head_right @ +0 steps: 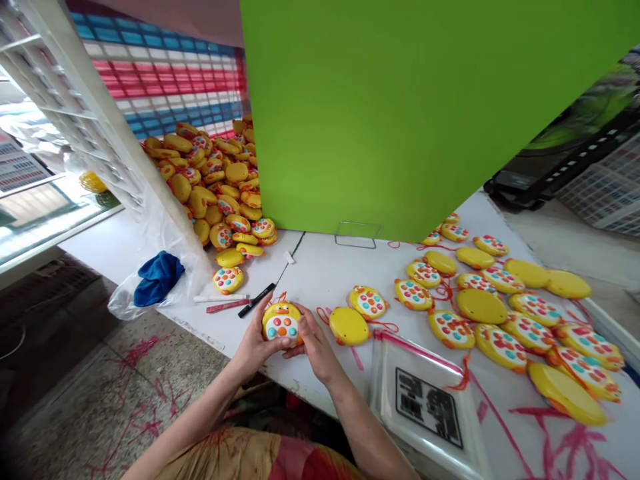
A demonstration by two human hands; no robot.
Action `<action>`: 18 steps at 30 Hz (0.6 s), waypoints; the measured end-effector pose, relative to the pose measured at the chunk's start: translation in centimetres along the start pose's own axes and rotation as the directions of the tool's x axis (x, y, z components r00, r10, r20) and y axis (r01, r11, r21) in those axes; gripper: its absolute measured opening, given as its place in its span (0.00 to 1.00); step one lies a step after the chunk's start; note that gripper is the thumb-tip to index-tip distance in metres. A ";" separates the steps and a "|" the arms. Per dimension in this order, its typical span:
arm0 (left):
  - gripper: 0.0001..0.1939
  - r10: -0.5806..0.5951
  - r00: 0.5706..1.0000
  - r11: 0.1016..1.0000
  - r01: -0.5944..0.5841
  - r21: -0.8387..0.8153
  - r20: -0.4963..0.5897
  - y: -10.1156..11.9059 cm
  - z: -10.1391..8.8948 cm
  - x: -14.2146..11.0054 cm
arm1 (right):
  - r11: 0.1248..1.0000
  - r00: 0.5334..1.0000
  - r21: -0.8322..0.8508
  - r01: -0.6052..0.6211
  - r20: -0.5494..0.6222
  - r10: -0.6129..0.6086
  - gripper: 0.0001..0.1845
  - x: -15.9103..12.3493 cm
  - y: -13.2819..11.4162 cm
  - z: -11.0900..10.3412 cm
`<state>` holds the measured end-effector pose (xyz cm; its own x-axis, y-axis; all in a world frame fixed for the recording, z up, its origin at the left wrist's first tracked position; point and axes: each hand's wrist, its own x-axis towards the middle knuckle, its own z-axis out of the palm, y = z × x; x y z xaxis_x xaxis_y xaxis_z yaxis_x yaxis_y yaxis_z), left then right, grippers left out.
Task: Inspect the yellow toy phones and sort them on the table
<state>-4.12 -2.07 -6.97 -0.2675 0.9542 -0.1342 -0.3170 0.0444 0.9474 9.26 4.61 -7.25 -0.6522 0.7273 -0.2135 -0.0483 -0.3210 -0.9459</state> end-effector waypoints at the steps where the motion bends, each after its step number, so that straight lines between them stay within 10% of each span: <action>1: 0.49 -0.010 1.000 1.000 0.010 -0.022 0.000 0.0 0.0 0.0 | 1.000 1.000 0.000 0.004 0.003 -0.004 0.28 0.0 -0.1 0.0; 18: 0.27 -0.079 0.996 0.994 0.082 -0.067 0.040 0.1 1.2 0.3 | 0.962 0.992 -0.247 0.119 -0.010 -0.126 0.23 -0.3 -1.5 -1.7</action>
<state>-3.12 -1.43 -6.56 -0.2046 0.9588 -0.1970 -0.3977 0.1024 0.9118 10.82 5.86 -6.14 -0.6332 0.7681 -0.0953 0.0624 -0.0720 -0.9954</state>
